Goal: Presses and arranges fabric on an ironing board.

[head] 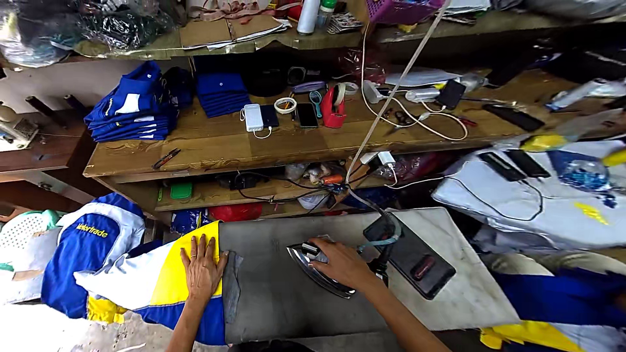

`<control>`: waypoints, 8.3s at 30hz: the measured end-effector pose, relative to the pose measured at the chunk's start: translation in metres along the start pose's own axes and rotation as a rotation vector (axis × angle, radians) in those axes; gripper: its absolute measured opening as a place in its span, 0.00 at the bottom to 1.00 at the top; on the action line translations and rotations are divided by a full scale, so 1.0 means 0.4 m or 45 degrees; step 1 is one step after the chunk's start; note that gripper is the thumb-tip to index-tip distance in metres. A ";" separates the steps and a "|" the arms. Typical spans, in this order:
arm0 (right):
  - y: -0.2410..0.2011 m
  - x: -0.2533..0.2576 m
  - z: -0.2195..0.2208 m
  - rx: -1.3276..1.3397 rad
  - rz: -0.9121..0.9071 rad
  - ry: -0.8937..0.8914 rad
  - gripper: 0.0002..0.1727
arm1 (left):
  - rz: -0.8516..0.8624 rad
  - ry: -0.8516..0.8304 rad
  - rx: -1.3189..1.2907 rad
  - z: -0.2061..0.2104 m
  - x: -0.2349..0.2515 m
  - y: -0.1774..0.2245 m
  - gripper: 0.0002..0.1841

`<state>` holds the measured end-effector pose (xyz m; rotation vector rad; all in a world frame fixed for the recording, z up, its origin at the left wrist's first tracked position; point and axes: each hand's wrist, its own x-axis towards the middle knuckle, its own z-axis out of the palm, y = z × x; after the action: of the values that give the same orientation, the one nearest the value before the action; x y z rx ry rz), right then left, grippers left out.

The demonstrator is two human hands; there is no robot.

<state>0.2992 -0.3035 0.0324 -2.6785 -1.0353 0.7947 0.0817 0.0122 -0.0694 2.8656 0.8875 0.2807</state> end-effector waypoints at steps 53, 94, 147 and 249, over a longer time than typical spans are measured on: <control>-0.054 0.031 -0.013 0.076 -0.360 0.058 0.38 | -0.683 0.420 -0.457 -0.117 -0.305 -0.284 0.23; -0.655 0.224 0.059 -0.277 -0.815 -0.400 0.27 | -0.245 -0.112 -0.277 -0.042 -0.160 -0.386 0.32; 0.106 0.023 -0.013 0.042 0.052 0.293 0.44 | 0.042 -0.256 -0.376 -0.128 -0.157 -0.081 0.21; -0.605 0.197 0.362 1.885 -0.387 -0.404 0.17 | -0.366 -0.126 -0.996 -0.187 -0.201 -0.092 0.07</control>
<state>0.1313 -0.0760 -0.0437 -1.1429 -0.4668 1.2285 -0.0195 0.0018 -0.0143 1.9961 0.8975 0.3521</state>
